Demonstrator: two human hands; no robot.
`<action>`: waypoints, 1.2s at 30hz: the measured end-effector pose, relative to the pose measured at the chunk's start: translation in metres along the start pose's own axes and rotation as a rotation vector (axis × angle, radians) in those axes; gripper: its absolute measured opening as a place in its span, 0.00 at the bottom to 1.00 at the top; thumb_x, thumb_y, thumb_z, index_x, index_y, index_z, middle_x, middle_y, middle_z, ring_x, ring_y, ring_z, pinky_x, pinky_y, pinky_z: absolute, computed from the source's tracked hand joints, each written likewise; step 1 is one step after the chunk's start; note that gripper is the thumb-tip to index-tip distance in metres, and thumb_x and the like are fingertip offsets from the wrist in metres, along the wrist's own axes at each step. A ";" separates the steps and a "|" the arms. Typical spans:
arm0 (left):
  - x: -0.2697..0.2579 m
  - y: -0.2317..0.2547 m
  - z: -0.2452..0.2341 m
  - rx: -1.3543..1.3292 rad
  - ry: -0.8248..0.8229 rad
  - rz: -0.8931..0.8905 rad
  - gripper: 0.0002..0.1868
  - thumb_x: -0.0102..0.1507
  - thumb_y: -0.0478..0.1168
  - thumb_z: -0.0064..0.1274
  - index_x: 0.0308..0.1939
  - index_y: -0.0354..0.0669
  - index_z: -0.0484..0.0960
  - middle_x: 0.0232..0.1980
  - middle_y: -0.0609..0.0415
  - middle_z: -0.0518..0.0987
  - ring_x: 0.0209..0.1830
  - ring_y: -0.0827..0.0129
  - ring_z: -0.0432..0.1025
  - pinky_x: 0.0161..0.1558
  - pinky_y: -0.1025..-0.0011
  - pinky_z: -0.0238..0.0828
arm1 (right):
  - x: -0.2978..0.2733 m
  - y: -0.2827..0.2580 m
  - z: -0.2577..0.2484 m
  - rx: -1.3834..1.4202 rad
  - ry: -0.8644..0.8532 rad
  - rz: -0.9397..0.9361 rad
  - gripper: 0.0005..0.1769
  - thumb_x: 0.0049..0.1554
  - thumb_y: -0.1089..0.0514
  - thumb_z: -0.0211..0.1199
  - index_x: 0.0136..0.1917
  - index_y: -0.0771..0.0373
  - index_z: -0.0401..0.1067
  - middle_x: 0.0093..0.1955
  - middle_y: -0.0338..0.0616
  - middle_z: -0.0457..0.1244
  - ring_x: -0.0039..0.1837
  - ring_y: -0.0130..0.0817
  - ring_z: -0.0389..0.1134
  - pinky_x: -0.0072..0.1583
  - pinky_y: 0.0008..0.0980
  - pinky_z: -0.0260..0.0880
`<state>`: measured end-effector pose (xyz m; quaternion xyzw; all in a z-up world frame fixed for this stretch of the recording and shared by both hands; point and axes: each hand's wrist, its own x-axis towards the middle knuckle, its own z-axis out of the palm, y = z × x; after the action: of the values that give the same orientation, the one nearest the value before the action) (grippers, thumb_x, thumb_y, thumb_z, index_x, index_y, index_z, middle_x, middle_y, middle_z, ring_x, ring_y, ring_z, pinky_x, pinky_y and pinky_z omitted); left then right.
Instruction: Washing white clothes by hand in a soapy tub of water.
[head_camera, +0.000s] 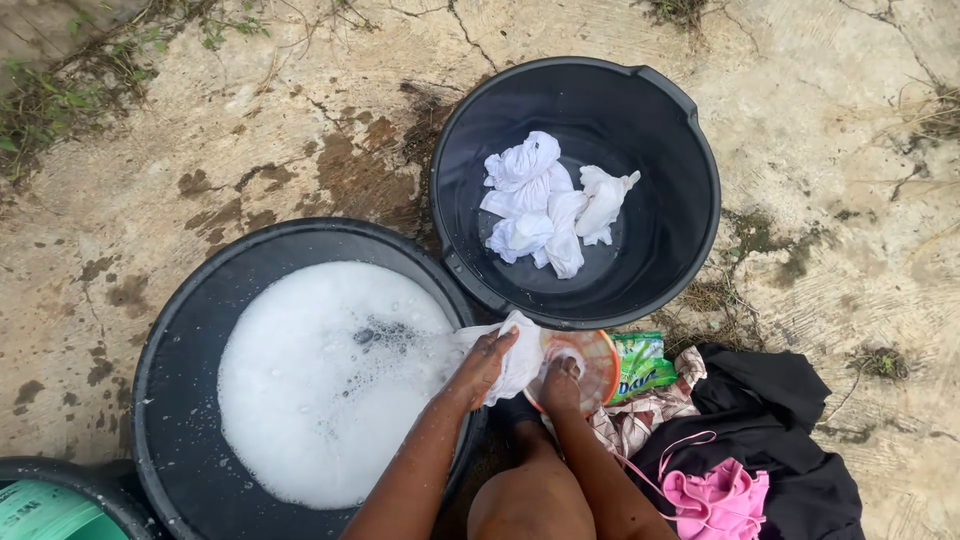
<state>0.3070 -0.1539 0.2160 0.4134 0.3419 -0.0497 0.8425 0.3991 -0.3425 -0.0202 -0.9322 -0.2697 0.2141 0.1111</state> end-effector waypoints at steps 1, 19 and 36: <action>0.002 0.001 0.000 0.002 0.000 -0.005 0.38 0.65 0.60 0.48 0.70 0.37 0.70 0.70 0.46 0.74 0.70 0.60 0.66 0.71 0.58 0.57 | 0.003 0.000 0.002 0.003 -0.003 0.004 0.48 0.52 0.49 0.66 0.73 0.79 0.50 0.69 0.71 0.49 0.70 0.71 0.54 0.71 0.53 0.57; -0.033 0.020 -0.018 -0.260 0.117 -0.051 0.38 0.62 0.60 0.54 0.69 0.40 0.69 0.67 0.44 0.76 0.65 0.58 0.73 0.63 0.56 0.72 | 0.007 0.017 -0.005 -0.150 -0.064 -0.259 0.11 0.56 0.56 0.58 0.48 0.65 0.75 0.50 0.58 0.68 0.53 0.52 0.72 0.55 0.47 0.72; -0.215 0.103 -0.084 -0.521 0.152 0.224 0.39 0.63 0.58 0.53 0.71 0.39 0.66 0.66 0.43 0.76 0.64 0.56 0.74 0.61 0.54 0.74 | -0.063 -0.314 -0.354 0.850 -0.798 -0.575 0.07 0.52 0.73 0.68 0.46 0.69 0.77 0.42 0.43 0.69 0.44 0.27 0.71 0.48 0.30 0.74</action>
<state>0.1356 -0.0677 0.3813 0.2210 0.3575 0.1644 0.8924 0.3711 -0.1486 0.4156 -0.5467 -0.4208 0.5937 0.4142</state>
